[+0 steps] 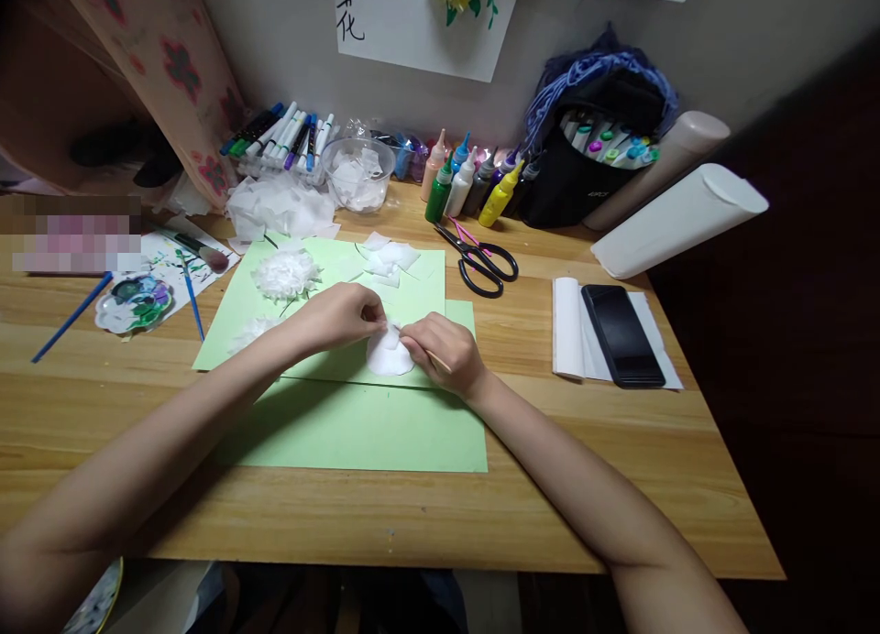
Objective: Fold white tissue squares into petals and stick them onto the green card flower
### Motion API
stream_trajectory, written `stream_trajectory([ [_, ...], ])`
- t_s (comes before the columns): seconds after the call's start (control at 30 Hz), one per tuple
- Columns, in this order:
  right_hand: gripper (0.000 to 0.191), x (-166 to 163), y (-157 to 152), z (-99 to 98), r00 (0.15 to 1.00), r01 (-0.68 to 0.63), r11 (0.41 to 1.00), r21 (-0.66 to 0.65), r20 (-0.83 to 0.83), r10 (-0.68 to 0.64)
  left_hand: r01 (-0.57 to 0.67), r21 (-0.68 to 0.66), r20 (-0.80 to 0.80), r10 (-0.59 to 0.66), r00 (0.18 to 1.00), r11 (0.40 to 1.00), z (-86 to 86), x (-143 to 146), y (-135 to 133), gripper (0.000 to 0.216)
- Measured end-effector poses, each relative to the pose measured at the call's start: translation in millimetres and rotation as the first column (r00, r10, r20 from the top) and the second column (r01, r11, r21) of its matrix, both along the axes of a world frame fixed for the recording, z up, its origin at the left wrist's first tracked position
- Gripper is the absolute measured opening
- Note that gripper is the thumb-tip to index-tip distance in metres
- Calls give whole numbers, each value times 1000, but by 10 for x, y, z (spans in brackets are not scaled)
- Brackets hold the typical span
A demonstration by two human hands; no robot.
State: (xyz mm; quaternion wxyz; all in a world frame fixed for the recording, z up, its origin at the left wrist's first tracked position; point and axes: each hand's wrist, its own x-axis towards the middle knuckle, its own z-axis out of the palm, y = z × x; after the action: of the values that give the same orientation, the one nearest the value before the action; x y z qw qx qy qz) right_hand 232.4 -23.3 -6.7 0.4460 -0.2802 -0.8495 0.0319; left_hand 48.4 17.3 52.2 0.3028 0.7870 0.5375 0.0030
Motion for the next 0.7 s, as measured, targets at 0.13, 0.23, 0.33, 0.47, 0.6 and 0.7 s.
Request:
stream_trajectory([
  [0.13,21,3,-29,-4,996,-25,999,47,-85,29,-5,2,-4,5,1000,1000,-25,7,13,14],
  [0.23,21,-12,-46,-6,996,-69,995,67,-59,73,-10,-5,-12,10,1000,1000,-28,6,22,13],
  [0.33,19,-32,-42,-3,997,-74,996,53,6,74,-8,-4,-7,8,1000,1000,-37,3,30,13],
  [0.47,19,-44,-23,5,998,-47,999,11,46,46,-15,-13,3,15,1000,1000,-57,2,42,13],
  [0.6,18,-40,-14,-4,998,-44,999,-14,44,44,0,-15,15,0,1000,1000,-64,2,49,14],
  [0.7,18,-36,-13,-17,999,-30,999,-29,42,32,8,-22,29,-7,1000,1000,-67,-1,51,15],
])
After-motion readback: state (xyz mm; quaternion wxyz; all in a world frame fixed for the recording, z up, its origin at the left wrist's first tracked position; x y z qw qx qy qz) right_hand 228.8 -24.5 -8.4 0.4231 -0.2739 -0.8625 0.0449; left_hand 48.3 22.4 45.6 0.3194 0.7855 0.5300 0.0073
